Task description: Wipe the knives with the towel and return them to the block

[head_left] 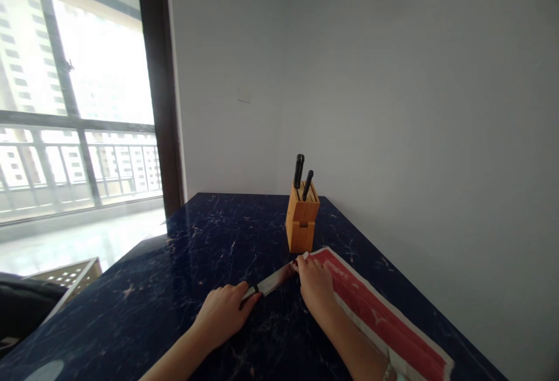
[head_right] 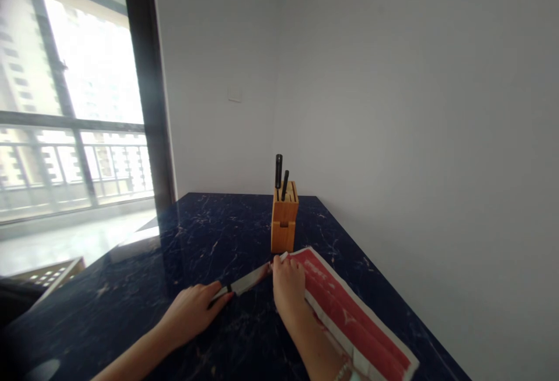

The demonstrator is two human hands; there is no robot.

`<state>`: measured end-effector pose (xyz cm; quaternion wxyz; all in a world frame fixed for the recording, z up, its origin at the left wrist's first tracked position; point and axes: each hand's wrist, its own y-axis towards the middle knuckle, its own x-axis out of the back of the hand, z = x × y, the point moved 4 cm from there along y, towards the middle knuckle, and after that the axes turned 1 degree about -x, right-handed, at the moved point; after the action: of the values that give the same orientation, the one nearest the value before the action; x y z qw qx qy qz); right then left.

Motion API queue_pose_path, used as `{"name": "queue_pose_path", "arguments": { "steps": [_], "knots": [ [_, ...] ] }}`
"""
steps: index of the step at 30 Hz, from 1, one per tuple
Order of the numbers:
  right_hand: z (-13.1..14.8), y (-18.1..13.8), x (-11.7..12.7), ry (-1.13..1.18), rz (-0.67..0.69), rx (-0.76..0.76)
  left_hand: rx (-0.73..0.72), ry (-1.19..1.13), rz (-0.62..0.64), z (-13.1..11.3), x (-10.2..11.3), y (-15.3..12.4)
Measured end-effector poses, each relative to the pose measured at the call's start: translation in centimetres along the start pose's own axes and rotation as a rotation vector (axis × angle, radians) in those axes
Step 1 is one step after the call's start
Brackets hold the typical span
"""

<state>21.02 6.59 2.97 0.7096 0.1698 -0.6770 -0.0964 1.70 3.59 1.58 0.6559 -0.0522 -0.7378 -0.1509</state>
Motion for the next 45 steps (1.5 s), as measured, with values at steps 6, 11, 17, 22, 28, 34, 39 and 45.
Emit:
{"name": "queue_pose_path", "arguments": {
  "steps": [6,11,17,22,28,34,39,45],
  "knots": [
    [-1.4,0.3,0.2,-0.035,-0.070,-0.086,0.151,-0.085,-0.105,1.5,1.1,0.2],
    [-1.4,0.2,0.1,-0.041,-0.068,-0.101,0.144,-0.219,-0.188,2.0,1.8,0.1],
    [-1.4,0.1,0.4,-0.043,-0.090,-0.136,0.065,-0.361,-0.246,1.5,1.5,0.0],
    [-1.7,0.2,0.6,-0.053,-0.171,-0.145,0.146,-0.358,-0.227,2.3,0.6,0.4],
    [-1.2,0.2,1.2,0.071,-0.304,-0.104,0.142,-0.375,-0.170,2.5,-0.3,0.7],
    [-0.7,0.1,2.9,0.174,-0.385,-0.073,0.054,-0.415,-0.228,2.1,-0.5,0.7],
    [1.0,-0.4,2.3,0.304,-0.364,0.060,-0.058,-0.498,-0.230,2.0,-1.2,0.9],
    [3.2,-1.0,1.8,0.424,-0.316,0.191,-0.014,-0.565,-0.121,1.2,-0.2,0.6]
  ]
}}
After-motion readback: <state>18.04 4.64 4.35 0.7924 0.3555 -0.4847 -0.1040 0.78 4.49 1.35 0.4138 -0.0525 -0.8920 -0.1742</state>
